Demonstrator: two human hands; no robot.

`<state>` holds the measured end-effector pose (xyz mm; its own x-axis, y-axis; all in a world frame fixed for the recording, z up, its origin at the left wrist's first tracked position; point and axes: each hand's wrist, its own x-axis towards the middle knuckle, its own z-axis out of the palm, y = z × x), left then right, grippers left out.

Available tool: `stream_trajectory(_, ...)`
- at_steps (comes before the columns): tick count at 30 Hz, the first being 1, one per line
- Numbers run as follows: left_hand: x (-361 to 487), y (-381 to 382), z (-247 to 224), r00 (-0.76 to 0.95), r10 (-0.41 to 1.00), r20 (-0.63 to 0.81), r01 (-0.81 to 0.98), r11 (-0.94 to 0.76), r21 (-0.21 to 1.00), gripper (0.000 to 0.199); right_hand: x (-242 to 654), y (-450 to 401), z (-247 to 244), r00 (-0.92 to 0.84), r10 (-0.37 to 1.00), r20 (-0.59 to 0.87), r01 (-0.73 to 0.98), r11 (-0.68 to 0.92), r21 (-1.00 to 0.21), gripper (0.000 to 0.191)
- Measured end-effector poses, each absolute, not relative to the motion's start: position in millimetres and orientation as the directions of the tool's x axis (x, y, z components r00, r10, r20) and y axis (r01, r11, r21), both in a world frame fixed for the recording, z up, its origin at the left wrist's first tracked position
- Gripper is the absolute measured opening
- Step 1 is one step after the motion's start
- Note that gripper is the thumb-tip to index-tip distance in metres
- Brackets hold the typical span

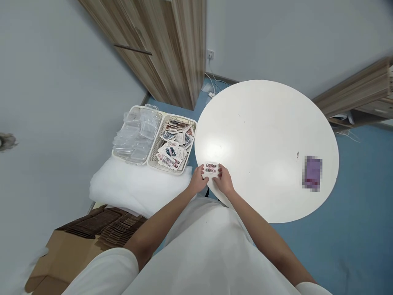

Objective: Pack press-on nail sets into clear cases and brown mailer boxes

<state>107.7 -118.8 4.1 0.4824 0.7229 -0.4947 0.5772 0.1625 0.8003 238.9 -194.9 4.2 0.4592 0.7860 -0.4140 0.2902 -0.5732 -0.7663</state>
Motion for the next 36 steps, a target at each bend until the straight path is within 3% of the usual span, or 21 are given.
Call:
stream_trajectory(5, 106, -125, 7, 0.474, 0.721, -0.506, 0.505, 0.248, 0.827, 0.065, 230, -202, 4, 0.466, 0.762, -0.449, 0.066, -0.536, -0.841, 0.065)
stream_trajectory(12, 110, -112, 7, 0.468, 0.732, -0.495, 0.455, 0.280, 0.845, 0.067, 229, -184, 3, 0.480, 0.741, -0.470, -0.046, -0.514, -0.856, 0.065)
stream_trajectory(23, 116, -81, 1, 0.465, 0.750, -0.470, 0.454, 0.254, 0.854, 0.067, 231, -156, 3, 0.486, 0.750, -0.449, -0.102, -0.461, -0.881, 0.065)
stream_trajectory(36, 119, -89, 12, 0.395, 0.800, -0.451, 0.457, 0.255, 0.852, 0.061, 245, -168, 14, 0.454, 0.795, -0.403, -0.044, -0.431, -0.901, 0.059)
